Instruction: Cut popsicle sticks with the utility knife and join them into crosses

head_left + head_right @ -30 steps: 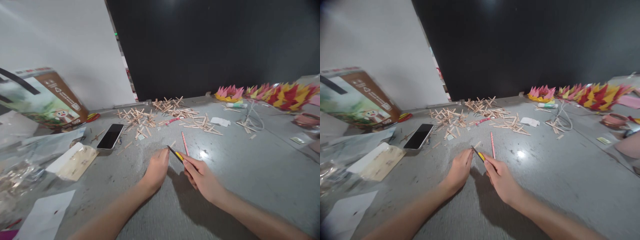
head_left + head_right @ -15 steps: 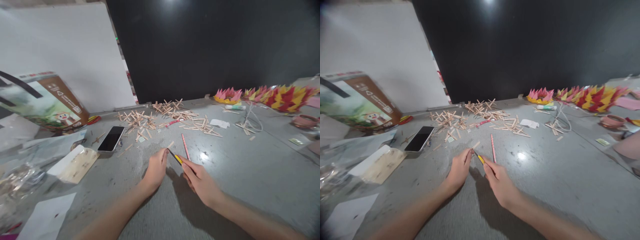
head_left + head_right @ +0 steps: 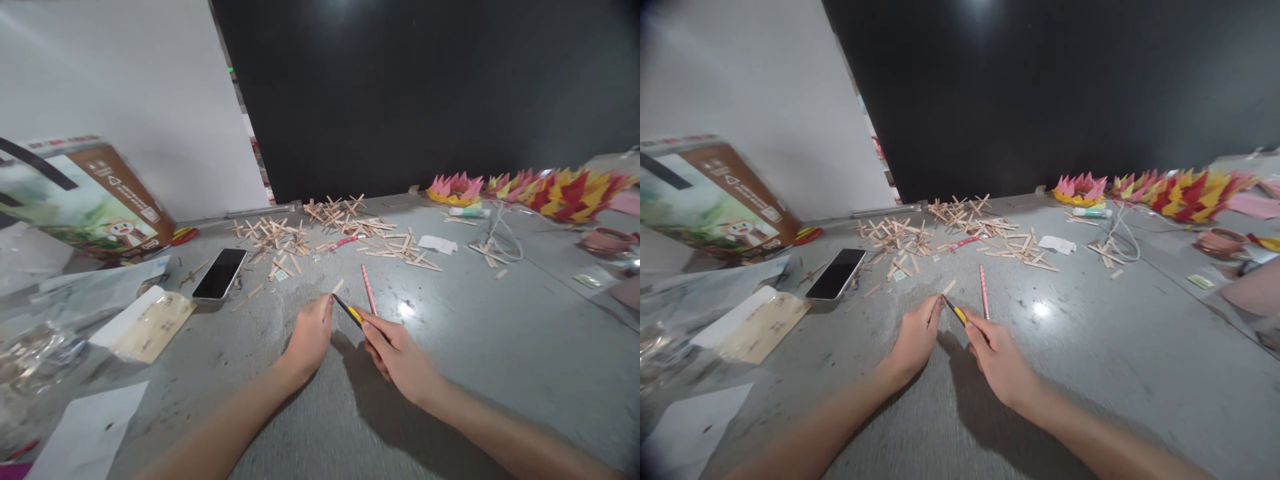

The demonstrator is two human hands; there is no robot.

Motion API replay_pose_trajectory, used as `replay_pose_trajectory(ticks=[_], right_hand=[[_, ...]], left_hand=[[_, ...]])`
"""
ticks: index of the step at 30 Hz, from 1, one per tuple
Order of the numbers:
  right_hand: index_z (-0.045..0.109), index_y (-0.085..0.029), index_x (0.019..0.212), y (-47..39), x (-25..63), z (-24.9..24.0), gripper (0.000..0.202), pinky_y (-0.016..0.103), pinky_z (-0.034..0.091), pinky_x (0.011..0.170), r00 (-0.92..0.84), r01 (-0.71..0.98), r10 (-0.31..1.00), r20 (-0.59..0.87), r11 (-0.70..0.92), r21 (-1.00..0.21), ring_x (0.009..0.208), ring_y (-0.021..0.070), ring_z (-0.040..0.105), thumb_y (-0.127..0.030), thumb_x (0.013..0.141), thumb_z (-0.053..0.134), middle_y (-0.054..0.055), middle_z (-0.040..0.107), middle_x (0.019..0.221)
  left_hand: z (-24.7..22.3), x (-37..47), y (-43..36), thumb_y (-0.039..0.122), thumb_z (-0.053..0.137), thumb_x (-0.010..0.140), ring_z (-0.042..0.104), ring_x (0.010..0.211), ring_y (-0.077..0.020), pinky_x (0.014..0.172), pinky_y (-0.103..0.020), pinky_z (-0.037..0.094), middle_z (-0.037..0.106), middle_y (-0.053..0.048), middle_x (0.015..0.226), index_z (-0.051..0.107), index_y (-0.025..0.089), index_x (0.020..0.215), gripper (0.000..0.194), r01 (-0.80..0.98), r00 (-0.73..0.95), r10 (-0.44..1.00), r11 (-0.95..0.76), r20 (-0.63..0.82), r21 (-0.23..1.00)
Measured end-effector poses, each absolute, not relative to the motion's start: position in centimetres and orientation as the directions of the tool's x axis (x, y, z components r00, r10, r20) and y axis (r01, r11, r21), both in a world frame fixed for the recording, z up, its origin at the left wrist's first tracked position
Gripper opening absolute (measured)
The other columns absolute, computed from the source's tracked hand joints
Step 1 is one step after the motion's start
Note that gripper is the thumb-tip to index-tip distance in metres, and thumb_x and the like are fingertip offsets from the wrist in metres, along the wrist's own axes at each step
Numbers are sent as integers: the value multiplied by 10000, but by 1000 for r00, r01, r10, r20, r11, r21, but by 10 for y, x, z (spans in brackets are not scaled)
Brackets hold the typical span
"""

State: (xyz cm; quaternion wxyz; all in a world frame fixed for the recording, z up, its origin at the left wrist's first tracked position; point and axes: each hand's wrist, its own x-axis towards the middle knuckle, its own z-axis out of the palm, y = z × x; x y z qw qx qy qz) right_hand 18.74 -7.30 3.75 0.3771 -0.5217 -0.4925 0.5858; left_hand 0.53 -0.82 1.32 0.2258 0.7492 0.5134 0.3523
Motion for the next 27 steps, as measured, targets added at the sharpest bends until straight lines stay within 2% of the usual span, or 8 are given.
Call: replay_pose_trajectory(ticks=[4, 8, 15, 22, 27], right_hand=[[535, -180, 1534, -72, 188, 39, 702, 202, 228, 429, -175, 61, 957, -233, -225, -972, 499, 101, 273, -624, 992, 502, -74, 313, 614], [510, -194, 1552, -69, 190, 36, 669, 201, 209, 426, -187, 69, 962, -202, -192, -979, 496, 102, 261, -598, 1020, 465, -76, 302, 619], [494, -190, 1564, -70, 191, 37, 645, 209, 225, 443, -184, 106, 967, -179, -162, -981, 517, 106, 285, -571, 1048, 431, -64, 326, 640], [511, -176, 1545, -72, 190, 33, 689, 207, 238, 455, -155, 56, 968, -196, -189, -980, 539, 104, 310, -618, 1019, 476, -58, 373, 664], [535, -202, 1508, -72, 187, 35, 679, 199, 205, 428, -178, -90, 952, -247, -266, -960, 491, 76, 265, -631, 982, 542, -73, 378, 668]], left_hand=[[11, 6, -9, 307, 315, 1087, 635, 780, -193, 746, -302, 437, 663, -38, 817, 605, 204, 914, 352, 646, 237, 920, -389, 312, 657], [9, 8, -12, 269, 327, 1080, 646, 797, -198, 759, -305, 450, 678, -49, 835, 615, 201, 930, 332, 665, 298, 899, -437, 321, 606], [14, 10, -14, 261, 343, 1079, 666, 833, -200, 775, -305, 470, 713, -54, 886, 631, 210, 962, 315, 672, 274, 917, -399, 290, 624], [14, 9, -12, 261, 335, 1088, 693, 938, -226, 839, -340, 489, 750, -91, 1002, 659, 200, 1040, 333, 662, 295, 911, -412, 288, 626], [12, 9, -12, 280, 329, 1094, 705, 933, -224, 838, -334, 502, 749, -83, 980, 664, 209, 1067, 344, 663, 298, 910, -414, 287, 624]])
